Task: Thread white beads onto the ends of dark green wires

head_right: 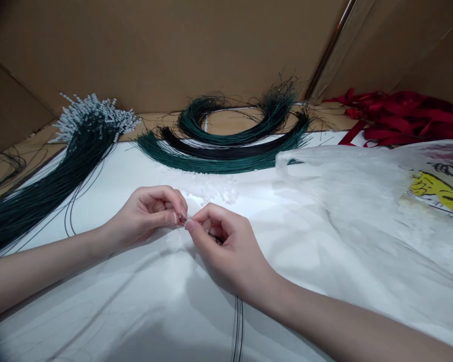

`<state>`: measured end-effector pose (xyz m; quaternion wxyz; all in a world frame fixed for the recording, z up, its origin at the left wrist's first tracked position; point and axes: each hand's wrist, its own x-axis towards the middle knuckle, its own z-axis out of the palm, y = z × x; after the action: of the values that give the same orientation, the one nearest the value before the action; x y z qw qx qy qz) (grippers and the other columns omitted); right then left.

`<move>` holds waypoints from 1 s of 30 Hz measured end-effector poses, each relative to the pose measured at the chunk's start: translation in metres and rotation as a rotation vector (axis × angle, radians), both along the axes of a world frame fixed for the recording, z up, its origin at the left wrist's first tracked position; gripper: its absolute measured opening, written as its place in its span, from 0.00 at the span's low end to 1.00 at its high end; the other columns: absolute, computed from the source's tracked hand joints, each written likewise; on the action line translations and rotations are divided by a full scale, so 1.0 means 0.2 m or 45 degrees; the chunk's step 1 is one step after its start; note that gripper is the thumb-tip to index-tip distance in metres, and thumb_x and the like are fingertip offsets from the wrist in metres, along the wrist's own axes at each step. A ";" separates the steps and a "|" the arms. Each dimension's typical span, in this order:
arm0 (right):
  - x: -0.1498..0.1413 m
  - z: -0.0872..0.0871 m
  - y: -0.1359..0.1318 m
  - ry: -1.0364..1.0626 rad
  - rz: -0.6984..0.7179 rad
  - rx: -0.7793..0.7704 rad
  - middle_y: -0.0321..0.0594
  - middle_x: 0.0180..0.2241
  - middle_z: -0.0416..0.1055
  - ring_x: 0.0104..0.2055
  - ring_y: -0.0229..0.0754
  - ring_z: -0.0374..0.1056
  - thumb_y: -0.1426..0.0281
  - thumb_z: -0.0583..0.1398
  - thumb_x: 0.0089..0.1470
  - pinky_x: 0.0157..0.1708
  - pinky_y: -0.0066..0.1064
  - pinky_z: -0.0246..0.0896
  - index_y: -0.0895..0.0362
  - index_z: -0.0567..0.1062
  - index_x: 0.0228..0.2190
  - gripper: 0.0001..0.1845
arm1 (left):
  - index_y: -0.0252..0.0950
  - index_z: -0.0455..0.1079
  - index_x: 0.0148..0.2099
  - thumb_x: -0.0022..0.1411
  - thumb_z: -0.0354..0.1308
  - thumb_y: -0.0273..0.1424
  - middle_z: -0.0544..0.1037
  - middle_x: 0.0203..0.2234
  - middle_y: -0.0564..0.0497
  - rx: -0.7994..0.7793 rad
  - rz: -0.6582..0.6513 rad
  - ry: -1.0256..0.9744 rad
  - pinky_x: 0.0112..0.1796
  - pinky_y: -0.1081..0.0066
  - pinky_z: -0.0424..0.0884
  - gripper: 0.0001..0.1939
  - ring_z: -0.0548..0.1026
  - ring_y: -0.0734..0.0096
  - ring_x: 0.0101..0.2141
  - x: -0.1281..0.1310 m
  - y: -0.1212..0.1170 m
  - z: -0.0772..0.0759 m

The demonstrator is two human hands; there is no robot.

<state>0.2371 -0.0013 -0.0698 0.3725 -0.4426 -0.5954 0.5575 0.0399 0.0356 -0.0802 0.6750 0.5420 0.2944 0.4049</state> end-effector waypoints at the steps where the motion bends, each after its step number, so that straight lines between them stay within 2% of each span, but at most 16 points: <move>1: 0.00 0.00 0.00 0.004 -0.004 0.003 0.28 0.19 0.58 0.20 0.29 0.50 0.64 0.61 0.59 0.19 0.26 0.41 0.58 0.72 0.27 0.12 | 0.33 0.77 0.35 0.57 0.68 0.23 0.79 0.28 0.51 -0.005 -0.008 -0.003 0.33 0.79 0.72 0.03 0.76 0.77 0.30 0.00 0.00 0.00; 17: 0.00 0.01 0.01 -0.024 -0.003 0.009 0.29 0.19 0.59 0.21 0.30 0.52 0.66 0.61 0.59 0.20 0.26 0.42 0.59 0.73 0.27 0.11 | 0.35 0.79 0.36 0.58 0.66 0.22 0.80 0.30 0.50 0.071 -0.028 0.021 0.35 0.79 0.72 0.04 0.77 0.77 0.32 -0.01 -0.01 -0.01; 30: 0.00 0.02 0.00 -0.030 -0.008 -0.005 0.29 0.20 0.59 0.22 0.31 0.52 0.66 0.61 0.58 0.21 0.26 0.44 0.59 0.71 0.26 0.11 | 0.34 0.77 0.38 0.55 0.68 0.20 0.81 0.30 0.53 0.011 0.004 -0.053 0.35 0.82 0.75 0.08 0.79 0.79 0.30 0.00 0.00 -0.01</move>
<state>0.2371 -0.0015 -0.0665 0.3664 -0.4517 -0.5972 0.5523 0.0400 0.0351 -0.0815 0.6779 0.5360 0.2793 0.4185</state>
